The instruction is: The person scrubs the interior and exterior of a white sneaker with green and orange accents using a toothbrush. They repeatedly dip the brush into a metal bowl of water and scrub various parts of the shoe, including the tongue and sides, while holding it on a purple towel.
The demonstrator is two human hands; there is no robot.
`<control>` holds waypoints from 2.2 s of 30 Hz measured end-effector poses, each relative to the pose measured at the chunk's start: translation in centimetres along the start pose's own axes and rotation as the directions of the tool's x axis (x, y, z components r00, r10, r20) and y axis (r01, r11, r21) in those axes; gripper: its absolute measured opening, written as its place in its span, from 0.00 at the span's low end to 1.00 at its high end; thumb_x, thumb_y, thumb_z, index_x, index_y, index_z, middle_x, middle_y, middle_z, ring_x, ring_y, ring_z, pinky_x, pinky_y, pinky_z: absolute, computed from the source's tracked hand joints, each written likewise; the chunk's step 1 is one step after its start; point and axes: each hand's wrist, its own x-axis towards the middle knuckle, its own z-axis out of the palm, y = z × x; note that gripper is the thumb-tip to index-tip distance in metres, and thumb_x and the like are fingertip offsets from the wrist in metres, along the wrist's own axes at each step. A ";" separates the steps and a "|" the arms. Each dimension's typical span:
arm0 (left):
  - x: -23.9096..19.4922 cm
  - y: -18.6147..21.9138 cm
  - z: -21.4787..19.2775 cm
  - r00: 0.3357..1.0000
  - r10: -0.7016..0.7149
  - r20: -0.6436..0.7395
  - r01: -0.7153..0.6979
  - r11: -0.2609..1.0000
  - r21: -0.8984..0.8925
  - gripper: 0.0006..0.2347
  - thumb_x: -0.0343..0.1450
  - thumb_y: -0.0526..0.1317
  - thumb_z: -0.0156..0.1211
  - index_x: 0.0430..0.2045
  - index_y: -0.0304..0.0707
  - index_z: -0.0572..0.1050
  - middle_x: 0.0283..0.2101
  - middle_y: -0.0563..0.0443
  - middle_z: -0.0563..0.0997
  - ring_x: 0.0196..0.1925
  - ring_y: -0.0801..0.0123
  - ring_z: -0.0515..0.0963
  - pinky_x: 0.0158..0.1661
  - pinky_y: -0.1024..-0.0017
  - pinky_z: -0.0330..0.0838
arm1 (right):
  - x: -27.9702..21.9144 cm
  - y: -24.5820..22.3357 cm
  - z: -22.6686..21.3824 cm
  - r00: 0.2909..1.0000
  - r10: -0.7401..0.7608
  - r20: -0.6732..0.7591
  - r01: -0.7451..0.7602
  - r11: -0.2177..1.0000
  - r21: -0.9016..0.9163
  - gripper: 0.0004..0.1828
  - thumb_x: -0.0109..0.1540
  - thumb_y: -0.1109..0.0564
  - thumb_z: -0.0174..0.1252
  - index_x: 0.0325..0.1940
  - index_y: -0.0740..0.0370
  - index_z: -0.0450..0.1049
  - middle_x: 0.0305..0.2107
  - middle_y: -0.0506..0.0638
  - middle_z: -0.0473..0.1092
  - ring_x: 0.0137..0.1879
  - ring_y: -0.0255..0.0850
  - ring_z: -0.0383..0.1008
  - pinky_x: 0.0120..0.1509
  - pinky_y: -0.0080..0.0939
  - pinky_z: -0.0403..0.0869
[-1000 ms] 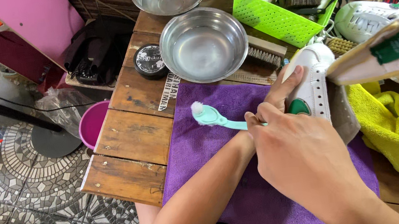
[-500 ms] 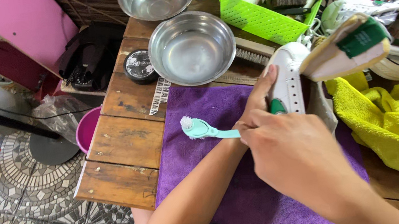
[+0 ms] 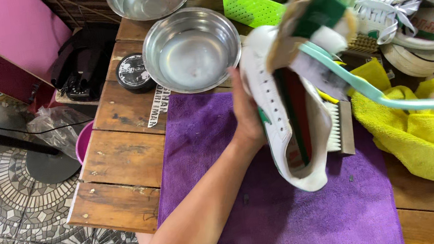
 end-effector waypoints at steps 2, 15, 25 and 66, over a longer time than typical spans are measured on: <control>-0.3 0.2 0.9 0.994 0.071 0.079 -0.072 0.997 0.005 0.40 0.83 0.73 0.41 0.77 0.33 0.70 0.69 0.29 0.79 0.71 0.43 0.79 0.78 0.47 0.66 | 5.8 6.7 -8.7 0.968 0.202 0.152 -0.199 0.979 -0.033 0.10 0.71 0.60 0.53 0.57 0.55 0.70 0.17 0.48 0.48 0.16 0.48 0.47 0.16 0.75 0.59; -0.2 0.6 -6.9 0.963 0.270 0.019 -0.265 0.927 0.264 0.35 0.86 0.66 0.32 0.78 0.35 0.66 0.76 0.44 0.74 0.81 0.60 0.68 0.85 0.62 0.49 | -26.9 0.4 15.0 0.623 -0.774 -0.111 0.336 0.393 -0.856 0.15 0.67 0.46 0.66 0.58 0.36 0.88 0.51 0.38 0.86 0.57 0.39 0.87 0.60 0.45 0.82; -8.1 11.8 3.2 0.692 0.661 0.291 -0.663 0.422 0.619 0.20 0.66 0.30 0.78 0.44 0.43 0.70 0.41 0.52 0.79 0.46 0.70 0.78 0.52 0.58 0.76 | -29.8 -3.5 20.3 0.662 -0.746 -0.069 0.275 0.328 -0.904 0.17 0.70 0.44 0.60 0.63 0.27 0.84 0.45 0.26 0.78 0.41 0.52 0.83 0.37 0.65 0.80; -14.3 14.5 12.4 0.722 -0.077 0.688 -0.643 -0.445 0.624 0.07 0.82 0.36 0.65 0.41 0.29 0.76 0.50 0.38 0.79 0.60 0.46 0.79 0.63 0.53 0.76 | -28.7 -4.4 22.7 0.634 -0.757 0.159 0.479 0.223 -0.849 0.16 0.73 0.48 0.59 0.64 0.42 0.82 0.38 0.43 0.74 0.38 0.58 0.80 0.36 0.70 0.78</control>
